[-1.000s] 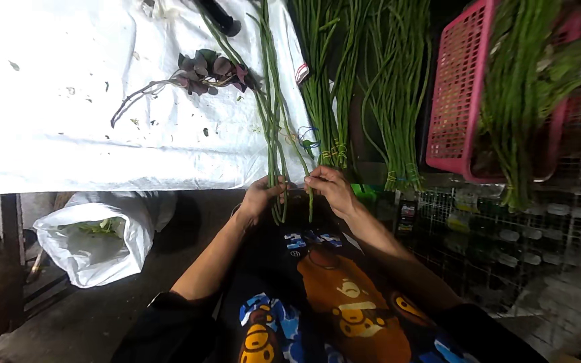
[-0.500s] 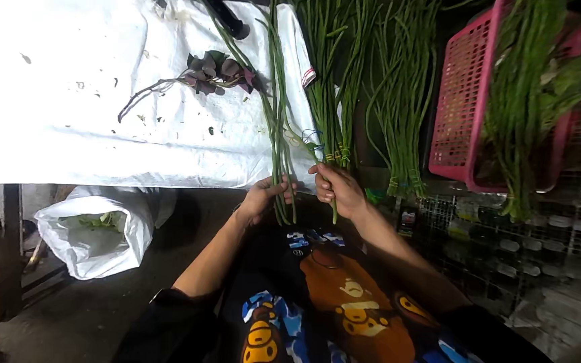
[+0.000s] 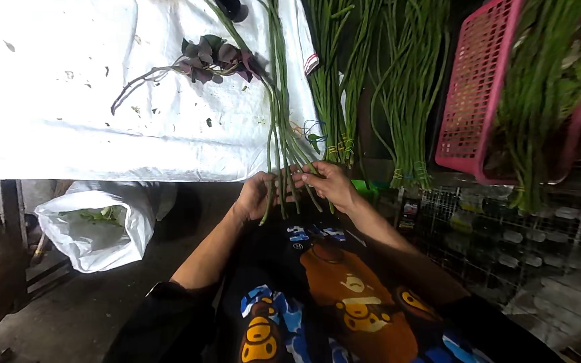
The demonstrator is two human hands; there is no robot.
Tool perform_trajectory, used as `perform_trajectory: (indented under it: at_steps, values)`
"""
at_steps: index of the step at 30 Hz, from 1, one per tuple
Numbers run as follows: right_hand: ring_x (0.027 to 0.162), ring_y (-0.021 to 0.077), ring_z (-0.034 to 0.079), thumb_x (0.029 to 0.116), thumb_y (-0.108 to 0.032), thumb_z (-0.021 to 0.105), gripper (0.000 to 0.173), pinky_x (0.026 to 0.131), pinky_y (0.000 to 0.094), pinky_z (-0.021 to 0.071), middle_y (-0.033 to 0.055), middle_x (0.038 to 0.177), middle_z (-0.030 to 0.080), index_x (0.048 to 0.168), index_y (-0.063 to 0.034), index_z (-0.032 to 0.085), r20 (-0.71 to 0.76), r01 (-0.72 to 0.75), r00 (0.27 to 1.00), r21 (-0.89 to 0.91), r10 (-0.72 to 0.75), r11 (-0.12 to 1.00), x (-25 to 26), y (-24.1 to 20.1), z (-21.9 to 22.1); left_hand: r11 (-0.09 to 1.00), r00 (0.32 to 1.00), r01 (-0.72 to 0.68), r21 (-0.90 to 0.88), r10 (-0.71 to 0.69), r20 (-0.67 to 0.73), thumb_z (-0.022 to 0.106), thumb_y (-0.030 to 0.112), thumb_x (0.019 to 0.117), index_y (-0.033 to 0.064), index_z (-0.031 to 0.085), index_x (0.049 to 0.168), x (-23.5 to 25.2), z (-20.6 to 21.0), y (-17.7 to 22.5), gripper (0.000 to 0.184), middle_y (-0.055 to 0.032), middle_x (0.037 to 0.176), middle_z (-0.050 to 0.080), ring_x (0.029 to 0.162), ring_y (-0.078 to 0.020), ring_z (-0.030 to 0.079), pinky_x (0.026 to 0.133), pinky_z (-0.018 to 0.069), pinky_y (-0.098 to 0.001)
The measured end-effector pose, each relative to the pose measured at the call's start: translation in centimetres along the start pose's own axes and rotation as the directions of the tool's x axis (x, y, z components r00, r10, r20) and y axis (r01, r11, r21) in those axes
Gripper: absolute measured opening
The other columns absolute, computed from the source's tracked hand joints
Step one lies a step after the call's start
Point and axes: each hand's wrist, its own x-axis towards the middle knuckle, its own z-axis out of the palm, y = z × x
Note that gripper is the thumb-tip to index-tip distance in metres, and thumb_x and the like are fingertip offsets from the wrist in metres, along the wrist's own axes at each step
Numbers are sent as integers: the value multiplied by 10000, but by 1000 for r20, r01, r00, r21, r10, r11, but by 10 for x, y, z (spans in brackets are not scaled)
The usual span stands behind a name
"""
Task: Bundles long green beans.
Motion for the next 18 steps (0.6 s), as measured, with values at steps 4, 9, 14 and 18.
perform_trajectory:
  at_steps: [4, 9, 14, 18]
  values:
    - [530, 19, 495, 1029, -83, 580, 166, 470, 170, 374, 54, 955, 754, 1181, -47, 637, 43, 22, 999, 133, -28, 991, 0, 2, -3, 999, 993, 8, -34, -4, 120, 225, 281, 1014, 83, 468, 1493, 3, -5, 2, 573, -162, 1396, 613, 1249, -290, 623, 1017, 529, -479]
    - [515, 15, 468, 1030, -84, 549, 179, 475, 147, 405, 27, 826, 658, 1162, -41, 662, 54, 30, 998, 259, -45, 965, -1, 8, -3, 997, 981, 21, -77, -6, 194, 227, 304, 1009, 76, 439, 1522, 4, -11, 4, 600, -185, 1408, 601, 1273, -329, 605, 1041, 506, -523]
    - [530, 16, 499, 1033, -111, 492, 221, 485, 150, 421, 44, 866, 694, 1161, -52, 663, 90, 15, 995, 333, -48, 943, 0, 10, -3, 996, 978, 27, -83, -10, 208, 257, 310, 996, 77, 431, 1526, 5, -13, 5, 604, -189, 1428, 582, 1283, -328, 599, 1017, 527, -510]
    - [533, 13, 495, 1045, -116, 491, 218, 495, 149, 432, 27, 856, 676, 1163, -54, 663, 95, 11, 995, 324, -44, 946, 1, 10, -3, 997, 980, 20, -80, -3, 199, 222, 311, 1014, 75, 447, 1518, 5, -12, 6, 601, -182, 1420, 590, 1267, -318, 611, 1018, 528, -511]
